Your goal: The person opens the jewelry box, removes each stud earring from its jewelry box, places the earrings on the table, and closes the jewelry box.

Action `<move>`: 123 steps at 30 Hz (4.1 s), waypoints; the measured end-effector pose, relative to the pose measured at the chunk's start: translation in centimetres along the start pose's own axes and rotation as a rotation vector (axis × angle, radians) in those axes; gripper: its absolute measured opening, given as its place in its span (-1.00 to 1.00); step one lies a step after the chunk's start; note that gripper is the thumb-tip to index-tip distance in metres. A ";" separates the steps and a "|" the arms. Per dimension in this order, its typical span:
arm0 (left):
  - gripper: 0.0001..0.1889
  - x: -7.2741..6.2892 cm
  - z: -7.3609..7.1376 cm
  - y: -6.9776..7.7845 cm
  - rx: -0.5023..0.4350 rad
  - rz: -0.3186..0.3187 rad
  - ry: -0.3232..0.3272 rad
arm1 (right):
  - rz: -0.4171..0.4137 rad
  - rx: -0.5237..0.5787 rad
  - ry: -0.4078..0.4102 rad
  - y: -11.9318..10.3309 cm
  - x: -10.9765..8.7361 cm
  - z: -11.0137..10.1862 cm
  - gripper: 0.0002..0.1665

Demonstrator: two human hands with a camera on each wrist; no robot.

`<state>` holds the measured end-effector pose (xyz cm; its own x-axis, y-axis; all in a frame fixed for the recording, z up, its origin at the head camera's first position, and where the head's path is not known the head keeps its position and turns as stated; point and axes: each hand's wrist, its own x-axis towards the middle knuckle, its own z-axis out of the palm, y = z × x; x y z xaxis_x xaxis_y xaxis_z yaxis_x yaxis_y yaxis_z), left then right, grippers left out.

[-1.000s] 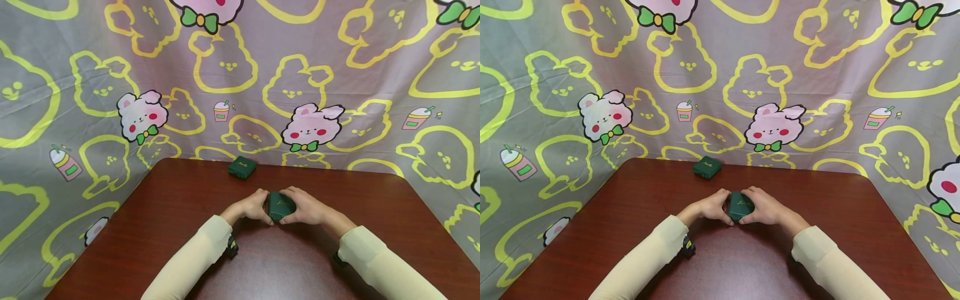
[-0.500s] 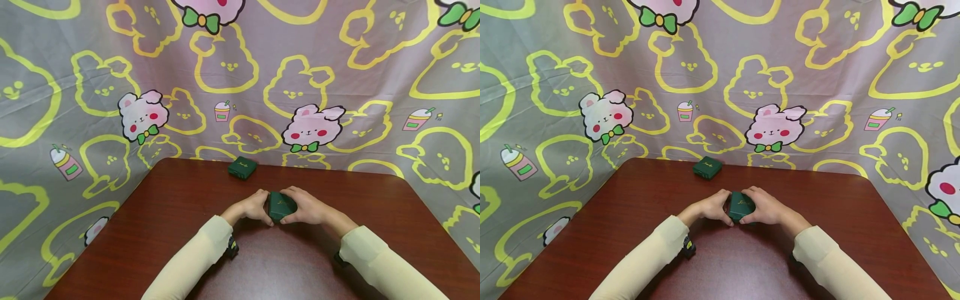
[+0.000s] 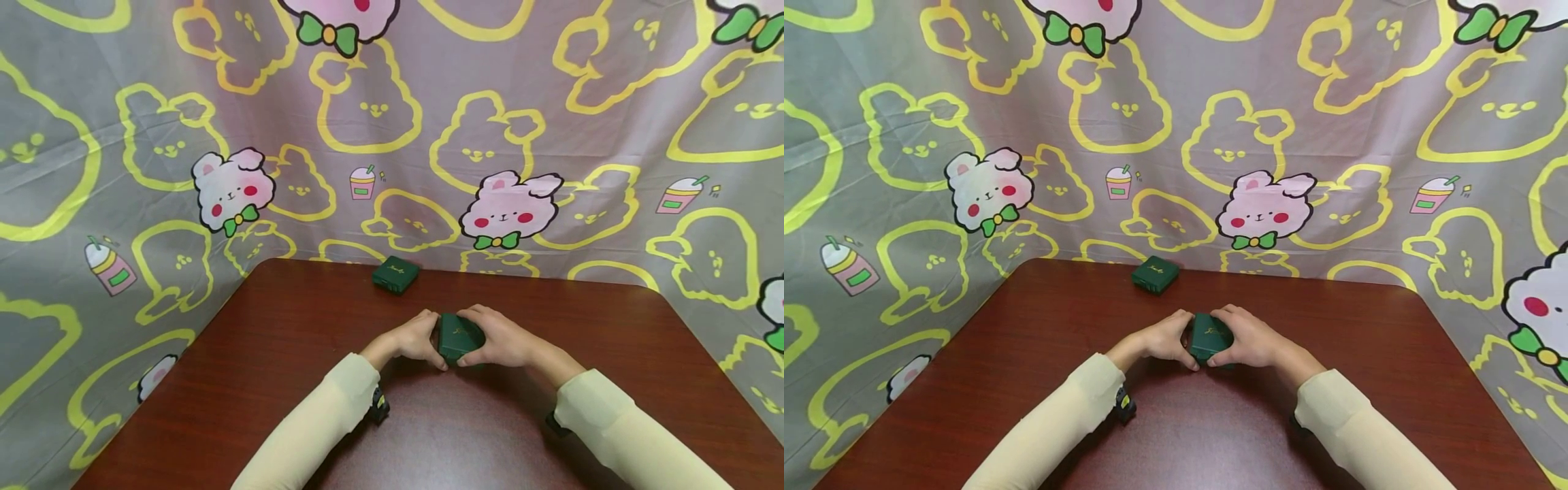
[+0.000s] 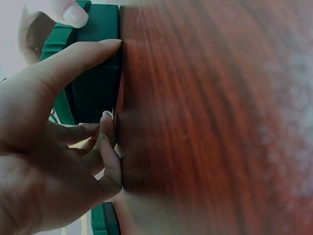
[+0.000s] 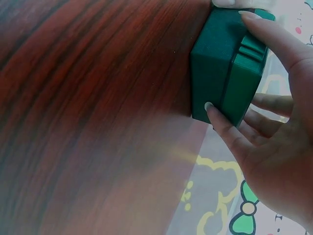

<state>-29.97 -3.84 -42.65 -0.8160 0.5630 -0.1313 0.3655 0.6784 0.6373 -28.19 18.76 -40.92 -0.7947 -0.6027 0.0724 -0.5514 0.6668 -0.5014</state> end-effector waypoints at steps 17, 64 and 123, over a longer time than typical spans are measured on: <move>-0.10 0.0 0.0 0.2 -0.006 0.001 0.002 | -0.005 0.001 0.005 0.0 -0.1 -0.4 0.06; -0.21 -0.7 0.0 0.0 -0.048 0.001 0.010 | 0.086 -0.037 0.069 2.0 -2.0 -3.0 0.09; -0.19 -0.3 0.2 0.0 -0.024 0.018 0.036 | 0.182 -0.275 0.064 5.0 -3.0 -4.0 0.17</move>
<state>-29.63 -3.98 -42.77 -0.8252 0.5573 -0.0920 0.3702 0.6566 0.6571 -29.60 25.68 -40.18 -0.8958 -0.4401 0.0617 -0.4402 0.8595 -0.2600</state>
